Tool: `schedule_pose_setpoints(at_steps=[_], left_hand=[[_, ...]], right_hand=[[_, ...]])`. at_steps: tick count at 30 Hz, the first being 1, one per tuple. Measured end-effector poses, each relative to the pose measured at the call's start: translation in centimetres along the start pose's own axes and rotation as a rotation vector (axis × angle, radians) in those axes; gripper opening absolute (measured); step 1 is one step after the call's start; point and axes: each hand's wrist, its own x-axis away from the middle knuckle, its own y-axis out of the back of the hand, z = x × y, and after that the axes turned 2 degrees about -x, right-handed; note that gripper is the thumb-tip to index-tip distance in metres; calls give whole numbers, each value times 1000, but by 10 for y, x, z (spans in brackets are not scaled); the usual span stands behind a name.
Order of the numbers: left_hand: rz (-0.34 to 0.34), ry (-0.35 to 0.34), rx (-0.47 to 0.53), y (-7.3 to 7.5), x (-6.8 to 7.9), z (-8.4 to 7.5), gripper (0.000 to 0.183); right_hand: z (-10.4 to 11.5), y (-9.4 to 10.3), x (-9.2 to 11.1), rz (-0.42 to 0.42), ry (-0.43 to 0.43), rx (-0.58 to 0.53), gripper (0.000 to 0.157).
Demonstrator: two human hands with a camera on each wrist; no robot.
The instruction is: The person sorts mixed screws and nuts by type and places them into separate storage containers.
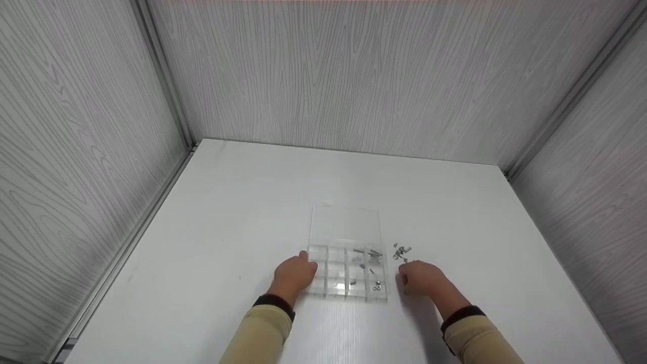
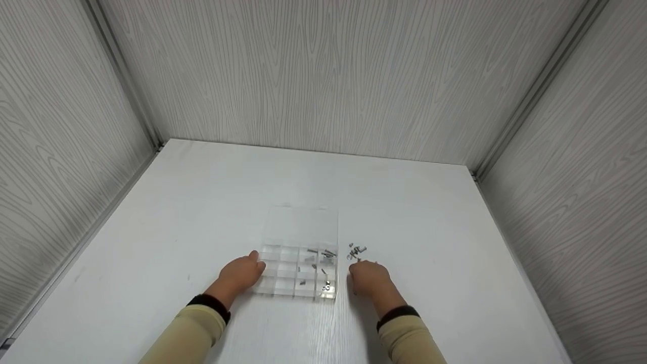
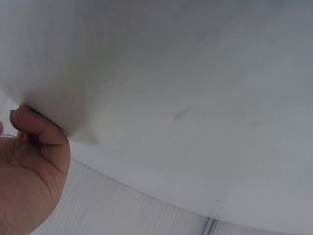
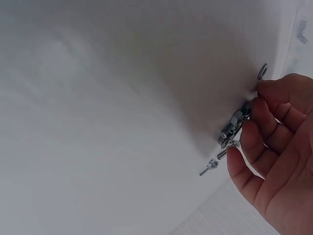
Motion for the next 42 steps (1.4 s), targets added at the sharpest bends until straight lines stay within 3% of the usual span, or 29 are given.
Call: schedule_pose_setpoints(at_steps=[8,15,22,29,36,42], left_hand=[[31,19,24,4,2,-1,52],[15,1,11,3,3,-1,52],[15,8,5,3,2,-1,52],[21,19,11,2,1,-2,53],[46,10,19,3,2,-1,54],[32,2,37,3,2,-1,53]], right_hand=[[3,5,1,-48,4,-21,18],[1,3,-1,-42,2,-29,22],[-1,13,-3,-55,19,-111,10],[10,23,-5,-55,33,-155,12],[28,23,-2,-81,152,-124,12],[31,20,-2,-66,154,-114,11]])
